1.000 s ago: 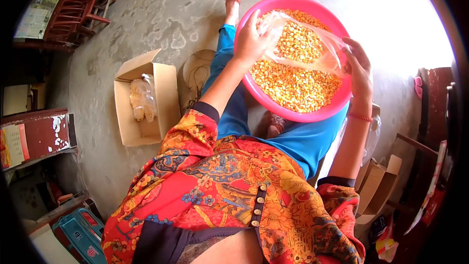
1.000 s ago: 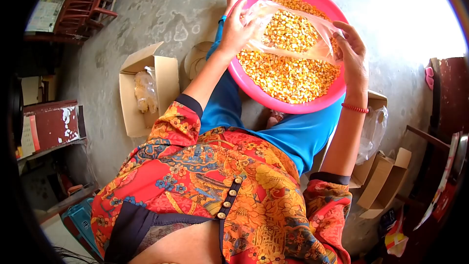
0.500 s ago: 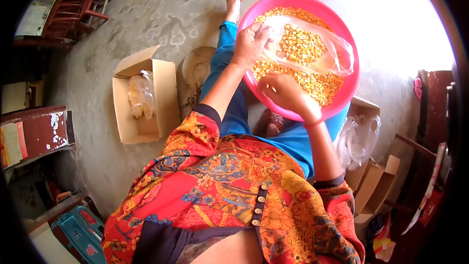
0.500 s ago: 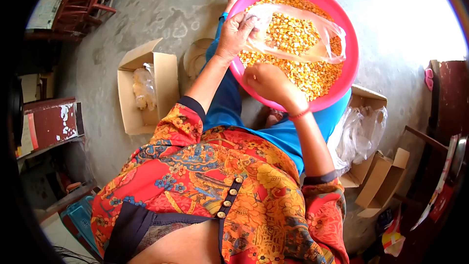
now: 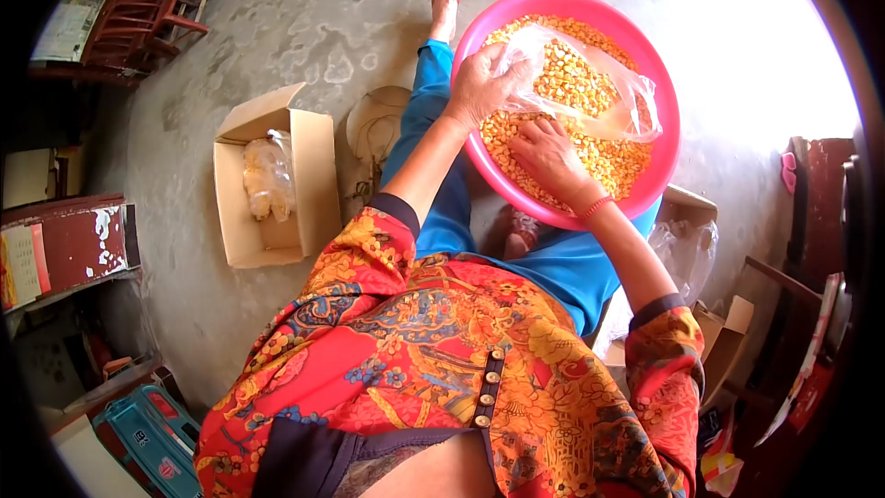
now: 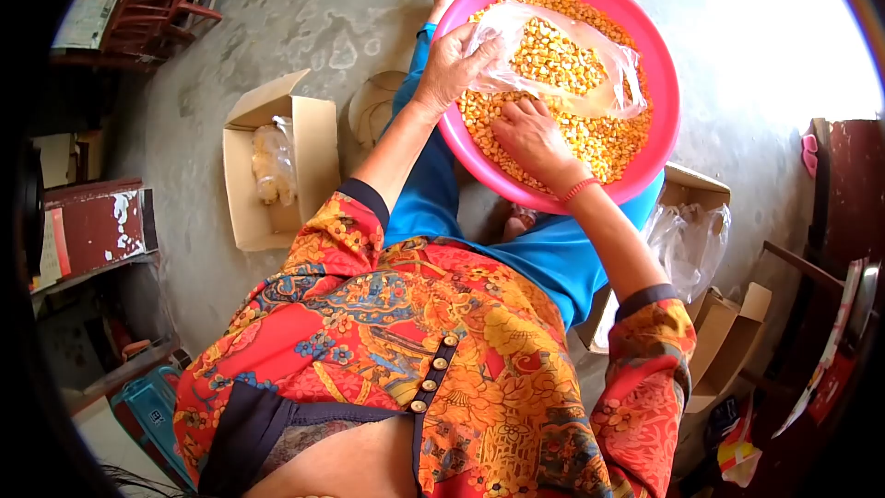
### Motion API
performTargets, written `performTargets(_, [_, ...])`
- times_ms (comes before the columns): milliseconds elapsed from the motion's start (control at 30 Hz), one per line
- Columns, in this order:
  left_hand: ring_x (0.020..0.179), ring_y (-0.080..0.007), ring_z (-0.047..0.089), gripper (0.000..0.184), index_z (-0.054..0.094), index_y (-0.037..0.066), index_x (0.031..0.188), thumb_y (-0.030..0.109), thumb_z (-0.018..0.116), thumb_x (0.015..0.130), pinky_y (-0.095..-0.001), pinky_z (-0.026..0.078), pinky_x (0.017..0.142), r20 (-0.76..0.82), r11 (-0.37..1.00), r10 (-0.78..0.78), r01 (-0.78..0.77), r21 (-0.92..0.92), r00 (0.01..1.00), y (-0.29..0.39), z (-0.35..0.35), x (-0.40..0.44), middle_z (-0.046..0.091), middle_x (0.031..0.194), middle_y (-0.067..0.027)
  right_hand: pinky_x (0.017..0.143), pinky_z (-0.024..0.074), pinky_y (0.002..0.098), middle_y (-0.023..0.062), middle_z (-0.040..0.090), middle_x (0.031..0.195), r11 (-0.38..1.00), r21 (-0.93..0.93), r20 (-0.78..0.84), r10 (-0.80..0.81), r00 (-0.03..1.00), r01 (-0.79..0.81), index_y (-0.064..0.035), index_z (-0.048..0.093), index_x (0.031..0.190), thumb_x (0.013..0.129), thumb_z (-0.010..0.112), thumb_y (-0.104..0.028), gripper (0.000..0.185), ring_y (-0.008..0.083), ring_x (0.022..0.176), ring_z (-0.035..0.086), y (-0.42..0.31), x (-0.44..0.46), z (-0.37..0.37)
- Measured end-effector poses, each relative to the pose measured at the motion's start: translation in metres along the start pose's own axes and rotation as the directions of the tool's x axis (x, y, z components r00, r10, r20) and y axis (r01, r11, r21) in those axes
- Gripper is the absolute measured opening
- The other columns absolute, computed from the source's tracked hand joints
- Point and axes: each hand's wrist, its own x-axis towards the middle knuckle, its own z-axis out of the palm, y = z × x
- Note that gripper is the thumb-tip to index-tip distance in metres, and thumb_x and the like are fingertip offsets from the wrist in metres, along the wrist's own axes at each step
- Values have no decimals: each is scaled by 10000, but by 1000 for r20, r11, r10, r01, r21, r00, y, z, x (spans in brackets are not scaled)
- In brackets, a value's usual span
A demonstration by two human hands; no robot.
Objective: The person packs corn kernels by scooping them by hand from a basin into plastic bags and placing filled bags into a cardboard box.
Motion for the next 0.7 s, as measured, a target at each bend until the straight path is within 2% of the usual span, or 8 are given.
performTargets(67, [774, -90, 590, 256, 630, 4, 955, 202, 664, 797, -251, 481, 693, -3, 989, -77, 76, -125, 997, -3, 3, -1, 652, 835, -37, 724, 425, 426, 96, 491, 789, 999, -47, 43, -13, 999, 15, -94, 539, 767, 798, 538, -189, 100, 292, 810, 562, 7, -13, -7])
performTargets(167, [737, -75, 591, 229, 627, 4, 962, 155, 663, 794, -241, 489, 667, 44, 999, -45, 47, -27, 998, 2, 11, -7, 652, 819, -25, 640, 464, 417, 106, 495, 793, 988, 105, 199, 92, 976, -114, -87, 538, 762, 812, 529, -188, 113, 298, 729, 572, 13, -24, -15])
performTargets(333, [738, -85, 595, 140, 626, 21, 916, -19, 545, 808, -230, 492, 683, 91, 953, -120, 141, -269, 989, -10, 6, -8, 635, 819, -21, 576, 470, 406, 119, 517, 761, 953, 170, 121, 232, 965, -251, -76, 554, 800, 839, 506, -187, 128, 279, 623, 574, 11, -24, -12])
performTargets(400, [735, -92, 597, 154, 624, 21, 912, -32, 528, 804, -233, 493, 683, 101, 922, -163, 188, -338, 981, -12, 0, -4, 634, 813, -28, 451, 411, 316, 63, 512, 711, 574, 609, 252, 515, 819, -548, -76, 577, 867, 881, 490, -209, 159, 164, 507, 502, 1, -18, -22])
performTargets(433, [733, -100, 600, 168, 623, 21, 908, -44, 510, 801, -235, 495, 683, 117, 884, -201, 232, -406, 972, -14, -2, -3, 632, 807, -35, 451, 411, 316, 63, 512, 711, 571, 609, 254, 516, 818, -550, -76, 577, 867, 881, 490, -209, 159, 164, 507, 502, -1, -18, -25])
performTargets(500, [666, -106, 586, 206, 615, 42, 900, -36, 481, 765, -227, 482, 636, 203, 793, -196, 277, -543, 959, -18, -9, 2, 623, 798, -32, 395, 294, 206, -4, 474, 687, -312, 813, 582, 395, 711, -492, -71, 579, 929, 910, 479, -229, 188, 47, 485, 383, -3, -19, -34])
performTargets(567, [700, -105, 579, 232, 613, 45, 923, -28, 476, 751, -210, 463, 634, 22, 786, -316, 275, -554, 949, -10, -3, 1, 616, 809, -21, 383, 207, 152, -33, 452, 690, -367, 799, 600, 439, 669, -476, -66, 560, 923, 927, 467, -233, 191, 5, 452, 292, -17, -13, -48])
performTargets(700, [727, -86, 569, 167, 612, 57, 933, 35, 524, 793, -199, 449, 631, 71, 778, -364, 346, -524, 929, -4, -2, -2, 611, 825, 2, 347, 186, 150, -13, 456, 688, -467, 751, 608, 215, 764, -466, -67, 546, 891, 944, 446, -282, 243, 6, 390, 239, -24, -9, -61])
